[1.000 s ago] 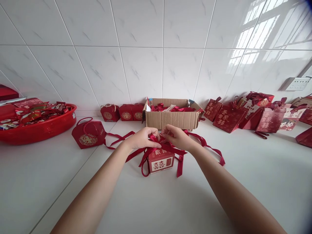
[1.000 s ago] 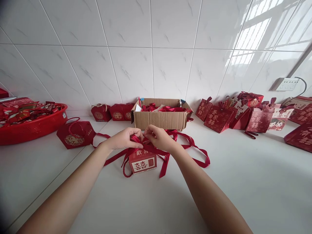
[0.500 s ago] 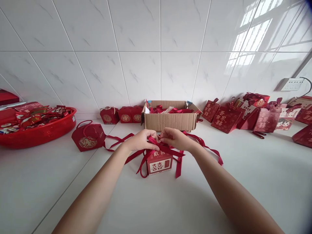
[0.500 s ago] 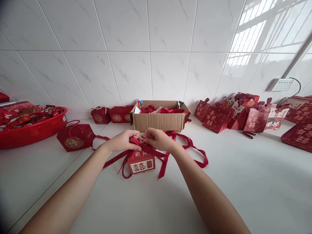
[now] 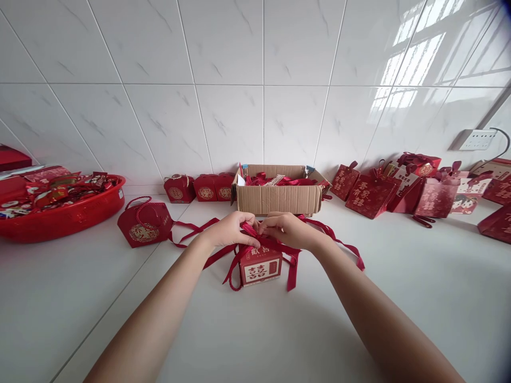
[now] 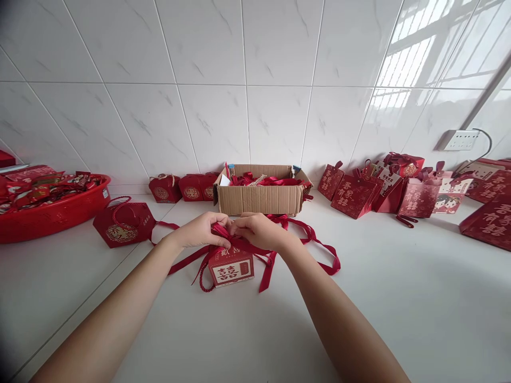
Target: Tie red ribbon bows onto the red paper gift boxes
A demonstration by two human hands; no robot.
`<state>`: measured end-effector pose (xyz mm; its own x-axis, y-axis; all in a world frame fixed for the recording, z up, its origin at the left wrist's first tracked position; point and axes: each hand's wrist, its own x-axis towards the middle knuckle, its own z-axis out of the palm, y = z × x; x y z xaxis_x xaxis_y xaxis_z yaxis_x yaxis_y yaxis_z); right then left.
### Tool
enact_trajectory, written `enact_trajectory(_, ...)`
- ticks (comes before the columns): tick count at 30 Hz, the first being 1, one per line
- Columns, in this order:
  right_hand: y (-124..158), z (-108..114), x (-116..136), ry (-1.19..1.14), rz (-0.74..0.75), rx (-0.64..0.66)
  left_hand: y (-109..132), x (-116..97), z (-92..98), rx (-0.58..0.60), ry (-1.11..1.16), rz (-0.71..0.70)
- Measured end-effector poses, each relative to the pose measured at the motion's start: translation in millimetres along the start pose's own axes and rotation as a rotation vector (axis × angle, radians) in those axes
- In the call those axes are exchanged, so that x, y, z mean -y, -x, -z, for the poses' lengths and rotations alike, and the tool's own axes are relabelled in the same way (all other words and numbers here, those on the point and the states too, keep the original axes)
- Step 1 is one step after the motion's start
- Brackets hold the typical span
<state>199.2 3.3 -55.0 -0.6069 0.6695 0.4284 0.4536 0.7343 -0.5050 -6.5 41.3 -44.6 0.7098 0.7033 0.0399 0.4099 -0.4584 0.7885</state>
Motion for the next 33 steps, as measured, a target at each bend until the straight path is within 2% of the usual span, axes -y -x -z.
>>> enact_trajectory(16,3,4,6,-0.003,-0.097,0.024,4,1,3.5,-0.022,0.011,0.036)
enact_trajectory(21,3,7,11,0.007,-0.266,0.052,5,-3,4.7,-0.006,0.078,0.045)
enact_trajectory(25,5,17,21,0.111,-0.431,0.066,4,-1,5.2,0.011,0.076,0.051)
enact_trajectory(27,7,23,27,0.165,-0.501,0.138,3,1,5.3,0.017,0.080,0.039)
enact_trajectory(29,9,27,34,0.187,-0.536,0.265,2,2,5.1,0.017,0.092,0.020)
enact_trajectory(31,10,29,40,0.205,-0.538,0.373,2,3,4.6,0.014,0.104,0.005)
enact_trajectory(33,11,27,46,0.251,-0.514,0.428,2,2,3.8,0.005,0.104,0.000)
